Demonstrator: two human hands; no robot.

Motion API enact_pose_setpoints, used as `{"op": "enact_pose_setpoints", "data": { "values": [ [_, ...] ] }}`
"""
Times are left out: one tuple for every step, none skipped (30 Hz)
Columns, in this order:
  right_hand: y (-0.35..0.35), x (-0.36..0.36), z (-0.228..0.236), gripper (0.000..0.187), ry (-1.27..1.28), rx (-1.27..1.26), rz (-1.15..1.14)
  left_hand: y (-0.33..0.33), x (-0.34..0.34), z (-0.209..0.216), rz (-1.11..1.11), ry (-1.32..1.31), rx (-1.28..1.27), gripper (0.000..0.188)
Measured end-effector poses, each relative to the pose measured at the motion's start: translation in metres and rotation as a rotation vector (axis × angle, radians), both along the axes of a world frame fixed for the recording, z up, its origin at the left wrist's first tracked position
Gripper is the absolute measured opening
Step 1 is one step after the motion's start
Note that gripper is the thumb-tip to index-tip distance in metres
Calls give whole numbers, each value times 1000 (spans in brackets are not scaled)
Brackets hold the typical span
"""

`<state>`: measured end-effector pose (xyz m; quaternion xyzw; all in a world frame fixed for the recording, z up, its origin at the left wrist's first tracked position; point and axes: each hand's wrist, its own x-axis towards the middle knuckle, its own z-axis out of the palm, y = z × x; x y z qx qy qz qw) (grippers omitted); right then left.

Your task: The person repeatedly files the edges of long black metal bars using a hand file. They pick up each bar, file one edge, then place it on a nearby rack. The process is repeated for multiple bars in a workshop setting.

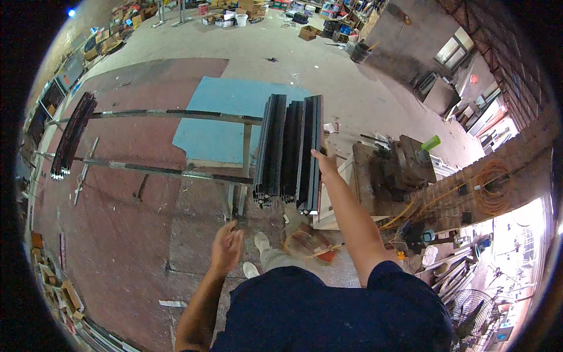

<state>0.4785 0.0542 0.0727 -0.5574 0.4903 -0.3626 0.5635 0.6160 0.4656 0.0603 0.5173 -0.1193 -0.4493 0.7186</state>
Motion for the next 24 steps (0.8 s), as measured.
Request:
{"op": "enact_pose_setpoints", "data": {
  "values": [
    [-6, 9, -6, 45, -27, 59, -10, 11, 9, -1, 3, -243, 85, 37],
    [-14, 13, -13, 47, 11, 29, 8, 19, 17, -3, -1, -484, 169, 37],
    [-22, 19, -22, 49, 48, 0, 34, 24, 25, -3, -1, -726, 256, 36],
    [-32, 23, -31, 51, 84, -29, 58, 23, 33, -4, -1, -669, 323, 34],
    [-41, 26, -40, 53, 121, -59, 78, 18, 40, -4, -4, -611, 389, 31],
    [-50, 30, -50, 48, 106, -4, 68, 13, 48, -3, -4, -554, 455, 29],
    [-55, 33, -61, 44, 90, 50, 61, 6, 57, -18, 58, -499, 382, 32],
    [-60, 38, -71, 40, 76, 105, 58, -3, 66, -45, 123, -443, 311, 35],
    [-61, 42, -76, 47, 96, 134, 41, -14, 74, -61, 184, -386, 240, 39],
    [-60, 46, -82, 53, 118, 164, 22, -35, 77, -40, 99, -423, 337, 40],
    [-61, 47, -86, 60, 140, 195, -3, -62, 80, -19, 6, -459, 435, 41],
    [-69, 38, -103, 64, 153, 230, 10, -96, 83, 0, -99, -495, 522, 42],
    [-79, 27, -122, 68, 165, 268, 21, -124, 87, 1, -134, -531, 496, 43],
    [-73, 33, -117, 71, 107, 334, 73, -142, 93, -4, -138, -558, 488, 44],
    [-68, 35, -106, 75, 53, 398, 117, -161, 99, -9, -149, -581, 474, 46],
    [-65, 36, -95, 76, 62, 379, 159, -182, 105, -12, -148, -582, 496, 47],
    [-63, 37, -84, 77, 71, 358, 201, -205, 112, -16, -147, -584, 516, 49],
    [-64, 38, -81, 79, 79, 338, 240, -226, 120, -21, -150, -586, 536, 50],
    [-71, 37, -93, 69, -76, 420, 146, -248, 129, -33, -161, -516, 520, 57],
    [-82, 37, -112, 60, -239, 489, 60, -267, 138, -47, -159, -455, 496, 63],
    [-86, 43, -118, 57, -366, 582, 66, -286, 147, -63, -145, -307, 519, 67],
    [-92, 47, -123, 56, -485, 677, 66, -306, 154, -76, -131, -162, 534, 71],
    [-90, 56, -115, 59, -572, 794, 170, -317, 161, -84, -100, -14, 551, 75],
    [-91, 58, -107, 62, -658, 905, 249, -334, 159, -77, -183, 54, 524, 79]
  ]
}}
